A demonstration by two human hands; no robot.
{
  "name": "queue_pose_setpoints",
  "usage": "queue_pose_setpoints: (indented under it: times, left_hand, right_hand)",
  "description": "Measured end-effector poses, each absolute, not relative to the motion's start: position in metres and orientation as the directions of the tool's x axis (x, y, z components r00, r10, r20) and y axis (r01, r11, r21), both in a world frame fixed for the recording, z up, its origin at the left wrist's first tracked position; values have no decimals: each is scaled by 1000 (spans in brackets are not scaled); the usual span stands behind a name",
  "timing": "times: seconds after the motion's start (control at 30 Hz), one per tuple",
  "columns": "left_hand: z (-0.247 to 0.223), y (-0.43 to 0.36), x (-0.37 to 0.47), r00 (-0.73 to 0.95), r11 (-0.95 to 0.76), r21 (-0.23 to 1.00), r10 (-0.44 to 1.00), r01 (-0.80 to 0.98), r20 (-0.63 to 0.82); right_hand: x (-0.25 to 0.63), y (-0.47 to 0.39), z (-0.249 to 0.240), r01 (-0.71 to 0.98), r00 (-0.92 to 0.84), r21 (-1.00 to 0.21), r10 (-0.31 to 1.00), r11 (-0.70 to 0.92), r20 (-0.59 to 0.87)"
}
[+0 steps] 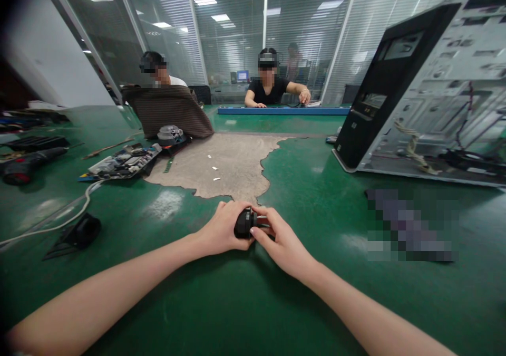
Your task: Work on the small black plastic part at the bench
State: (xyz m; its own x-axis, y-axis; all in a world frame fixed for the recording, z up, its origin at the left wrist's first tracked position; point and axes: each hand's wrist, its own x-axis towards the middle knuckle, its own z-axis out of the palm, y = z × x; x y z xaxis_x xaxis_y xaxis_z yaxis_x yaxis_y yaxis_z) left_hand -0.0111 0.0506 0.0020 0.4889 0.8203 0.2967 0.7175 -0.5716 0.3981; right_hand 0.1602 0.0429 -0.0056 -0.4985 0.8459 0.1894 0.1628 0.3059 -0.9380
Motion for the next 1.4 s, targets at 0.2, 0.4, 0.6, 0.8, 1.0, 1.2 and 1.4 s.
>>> queue_pose_setpoints:
  times: [0.2, 0.4, 0.6, 0.8, 1.0, 1.2, 1.4]
  left_hand:
    - [-1, 52, -12, 489, -584, 384, 810, 715, 322]
    - [-1, 52, -11, 481, -577, 386, 815, 720, 322]
    - [0, 51, -10, 478, -567, 390, 823, 725, 307]
    - [-1, 51, -10, 480, -569, 389, 821, 725, 308]
    - [-1, 50, -10, 478, -576, 379, 815, 724, 327]
    - [0, 50, -10, 480, -576, 391, 816, 718, 322]
    - [0, 50, -10, 472, -571, 408, 820, 713, 323]
  right_hand:
    - [159, 43, -6, 145, -481, -936, 850, 321, 217]
    - [159, 44, -10, 175, -466, -918, 851, 357, 242]
    - [161, 42, -8, 193, -503, -916, 837, 353, 216]
    - [161, 41, -8, 148, -498, -916, 828, 374, 257]
    - [160, 43, -9, 162, -472, -913, 842, 374, 261]
    - [161, 42, -8, 155, -509, -925, 831, 347, 227]
    - [161, 41, -10, 147, -462, -906, 837, 398, 293]
